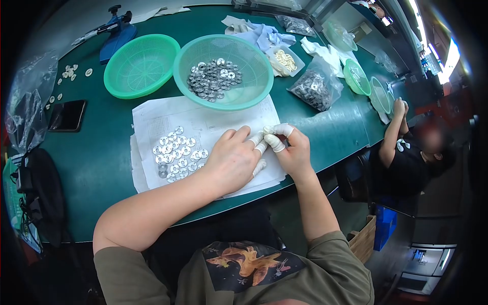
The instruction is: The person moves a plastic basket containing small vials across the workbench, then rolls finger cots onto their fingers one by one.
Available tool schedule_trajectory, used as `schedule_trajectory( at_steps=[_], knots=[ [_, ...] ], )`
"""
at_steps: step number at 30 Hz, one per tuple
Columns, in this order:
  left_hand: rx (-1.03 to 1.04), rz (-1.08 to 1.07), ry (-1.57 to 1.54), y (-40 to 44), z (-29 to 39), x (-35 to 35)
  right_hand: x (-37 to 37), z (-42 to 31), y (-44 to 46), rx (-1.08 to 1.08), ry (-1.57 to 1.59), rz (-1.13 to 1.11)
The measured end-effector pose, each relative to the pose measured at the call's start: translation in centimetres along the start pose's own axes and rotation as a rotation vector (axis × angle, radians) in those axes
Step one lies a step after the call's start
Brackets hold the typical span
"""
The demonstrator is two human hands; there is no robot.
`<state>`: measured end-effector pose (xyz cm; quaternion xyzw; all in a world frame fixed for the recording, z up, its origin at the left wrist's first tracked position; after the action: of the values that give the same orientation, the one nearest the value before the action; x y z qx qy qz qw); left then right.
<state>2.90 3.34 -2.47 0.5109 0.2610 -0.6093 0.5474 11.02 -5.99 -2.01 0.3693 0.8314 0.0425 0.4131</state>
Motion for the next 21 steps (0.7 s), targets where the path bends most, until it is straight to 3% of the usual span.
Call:
schedule_trajectory(
  at_steps=[14, 21],
  knots=[
    [-0.025, -0.021, 0.034, -0.09, 0.10, 0.25, 0.07, 0.42, 0.10, 0.028, 0.062, -0.027],
    [-0.020, 0.002, 0.103, -0.01, -0.02, 0.09, -0.03, 0.64, 0.94, 0.035, 0.006, -0.176]
  ],
)
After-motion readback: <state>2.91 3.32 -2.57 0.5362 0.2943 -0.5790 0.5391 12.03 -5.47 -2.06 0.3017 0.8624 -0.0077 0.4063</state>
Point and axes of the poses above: each hand's wrist, its own y-axis towards the middle knuckle, its own x-axis out of the palm, z = x × y, the point moved 7 cm from there along y, towards the middle knuckle, and after that the axes turned 8 degrees about -z, right-handed, at the moved point
